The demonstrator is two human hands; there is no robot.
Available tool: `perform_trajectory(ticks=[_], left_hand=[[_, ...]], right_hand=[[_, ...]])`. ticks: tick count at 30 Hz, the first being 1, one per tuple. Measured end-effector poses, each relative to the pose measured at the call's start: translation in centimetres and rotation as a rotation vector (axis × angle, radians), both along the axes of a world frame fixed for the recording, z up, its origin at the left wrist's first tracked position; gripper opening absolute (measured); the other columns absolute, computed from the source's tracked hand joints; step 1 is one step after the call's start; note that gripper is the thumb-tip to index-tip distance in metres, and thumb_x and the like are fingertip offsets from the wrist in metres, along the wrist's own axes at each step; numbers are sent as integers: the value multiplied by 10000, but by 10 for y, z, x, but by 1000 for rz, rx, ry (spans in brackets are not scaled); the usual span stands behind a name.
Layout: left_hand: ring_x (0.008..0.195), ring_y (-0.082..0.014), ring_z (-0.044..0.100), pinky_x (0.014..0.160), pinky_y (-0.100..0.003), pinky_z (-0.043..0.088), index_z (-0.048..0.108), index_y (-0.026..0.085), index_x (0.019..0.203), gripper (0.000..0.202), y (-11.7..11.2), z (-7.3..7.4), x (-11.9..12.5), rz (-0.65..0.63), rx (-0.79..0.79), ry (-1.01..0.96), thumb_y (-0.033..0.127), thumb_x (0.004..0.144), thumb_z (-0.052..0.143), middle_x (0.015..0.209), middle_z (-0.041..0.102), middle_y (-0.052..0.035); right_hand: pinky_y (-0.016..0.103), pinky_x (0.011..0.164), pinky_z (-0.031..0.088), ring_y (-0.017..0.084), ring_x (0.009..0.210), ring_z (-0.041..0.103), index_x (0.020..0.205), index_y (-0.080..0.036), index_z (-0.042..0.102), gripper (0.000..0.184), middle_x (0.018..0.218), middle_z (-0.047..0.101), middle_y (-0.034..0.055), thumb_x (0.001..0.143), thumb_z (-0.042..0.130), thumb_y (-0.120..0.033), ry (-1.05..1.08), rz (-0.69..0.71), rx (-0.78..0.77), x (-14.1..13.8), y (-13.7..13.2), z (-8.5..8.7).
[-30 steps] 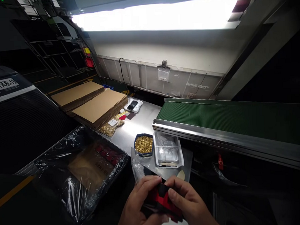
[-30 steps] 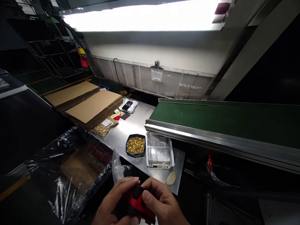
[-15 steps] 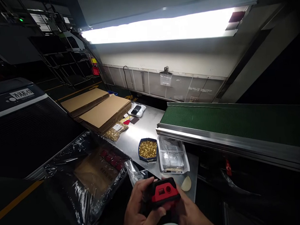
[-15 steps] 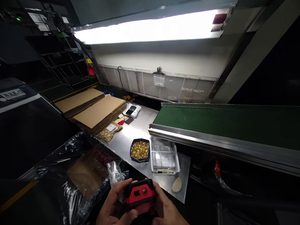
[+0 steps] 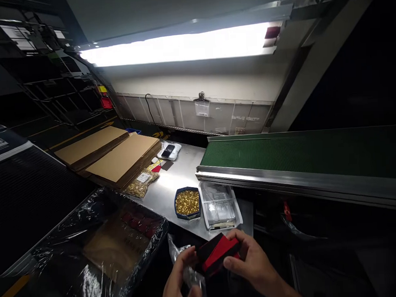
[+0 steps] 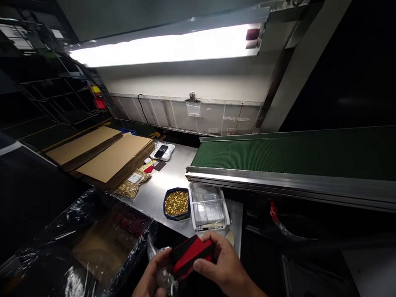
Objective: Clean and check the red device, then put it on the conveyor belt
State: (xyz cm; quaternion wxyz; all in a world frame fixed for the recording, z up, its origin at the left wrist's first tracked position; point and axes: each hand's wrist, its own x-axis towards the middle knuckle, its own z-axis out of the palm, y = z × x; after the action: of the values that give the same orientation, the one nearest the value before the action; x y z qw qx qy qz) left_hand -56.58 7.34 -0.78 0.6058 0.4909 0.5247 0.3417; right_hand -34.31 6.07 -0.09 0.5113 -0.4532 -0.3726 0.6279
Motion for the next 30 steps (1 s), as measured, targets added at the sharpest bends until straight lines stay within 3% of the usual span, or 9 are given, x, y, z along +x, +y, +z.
perform_trajectory(ticks=[3, 6, 9, 13, 18, 22, 24, 26, 30], left_hand=[[1212, -344, 589, 1045, -423, 473, 610, 198, 1270, 844, 7, -6, 1, -10, -32, 33, 823, 702, 612, 1251, 669, -152], [1172, -348, 617, 1007, -440, 506, 623, 169, 1252, 827, 18, -6, 7, -76, -132, -31, 819, 742, 573, 1184, 696, -172], [1132, -355, 639, 986, -467, 513, 620, 140, 1252, 814, 29, -1, 13, -225, -241, -111, 806, 794, 520, 1154, 704, -186], [1155, -334, 629, 1024, -436, 469, 611, 165, 1271, 662, 36, 13, 19, -436, -257, -167, 614, 795, 713, 1227, 678, -164], [1031, -277, 659, 916, -352, 492, 648, 171, 1195, 550, 28, 17, 35, -309, -446, -283, 483, 764, 789, 1088, 713, -115], [922, -241, 645, 842, -330, 484, 689, 129, 1035, 476, 18, 11, 47, -253, -476, -279, 574, 880, 617, 957, 702, -110], [971, -266, 644, 878, -359, 480, 677, 125, 1098, 538, 15, 10, 48, -279, -500, -343, 611, 893, 568, 1022, 700, -136], [1079, -309, 630, 936, -390, 465, 629, 138, 1231, 617, 14, 12, 45, -318, -522, -418, 609, 832, 656, 1136, 686, -157], [1254, -357, 549, 1051, -422, 408, 562, 167, 1336, 787, 10, 21, 37, -342, -471, -448, 521, 691, 840, 1301, 631, -163]], right_hand=[[277, 644, 391, 135, 685, 481, 876, -177, 595, 357, 761, 596, -6, 708, 817, -399, -188, 73, 9, 2, 0, 11], [268, 613, 385, 125, 654, 469, 882, -184, 595, 330, 743, 591, -22, 694, 809, -349, -199, 152, -15, 0, -2, 14], [253, 586, 376, 111, 622, 462, 874, -193, 589, 330, 719, 575, -39, 669, 821, -307, -163, 213, -20, -2, -6, 11], [235, 545, 347, 102, 606, 452, 883, -199, 587, 366, 708, 566, -46, 646, 843, -308, -110, 278, -14, 0, -9, 8], [239, 544, 337, 100, 604, 439, 862, -194, 587, 288, 709, 555, -47, 681, 802, -254, -177, 326, -21, 4, -10, 14], [227, 543, 306, 84, 609, 389, 848, -190, 555, 269, 721, 494, -51, 722, 784, -254, -61, 342, -12, 5, -11, 14], [227, 552, 309, 82, 608, 385, 868, -184, 553, 298, 715, 481, -45, 730, 797, -285, 93, 317, -38, 5, -12, 9], [232, 561, 321, 89, 611, 396, 876, -172, 561, 339, 710, 492, -32, 722, 812, -340, 196, 280, -61, 6, -12, 3], [256, 609, 375, 117, 661, 437, 885, -159, 574, 394, 756, 538, 10, 716, 803, -431, 213, 232, -57, 9, -10, -3]])
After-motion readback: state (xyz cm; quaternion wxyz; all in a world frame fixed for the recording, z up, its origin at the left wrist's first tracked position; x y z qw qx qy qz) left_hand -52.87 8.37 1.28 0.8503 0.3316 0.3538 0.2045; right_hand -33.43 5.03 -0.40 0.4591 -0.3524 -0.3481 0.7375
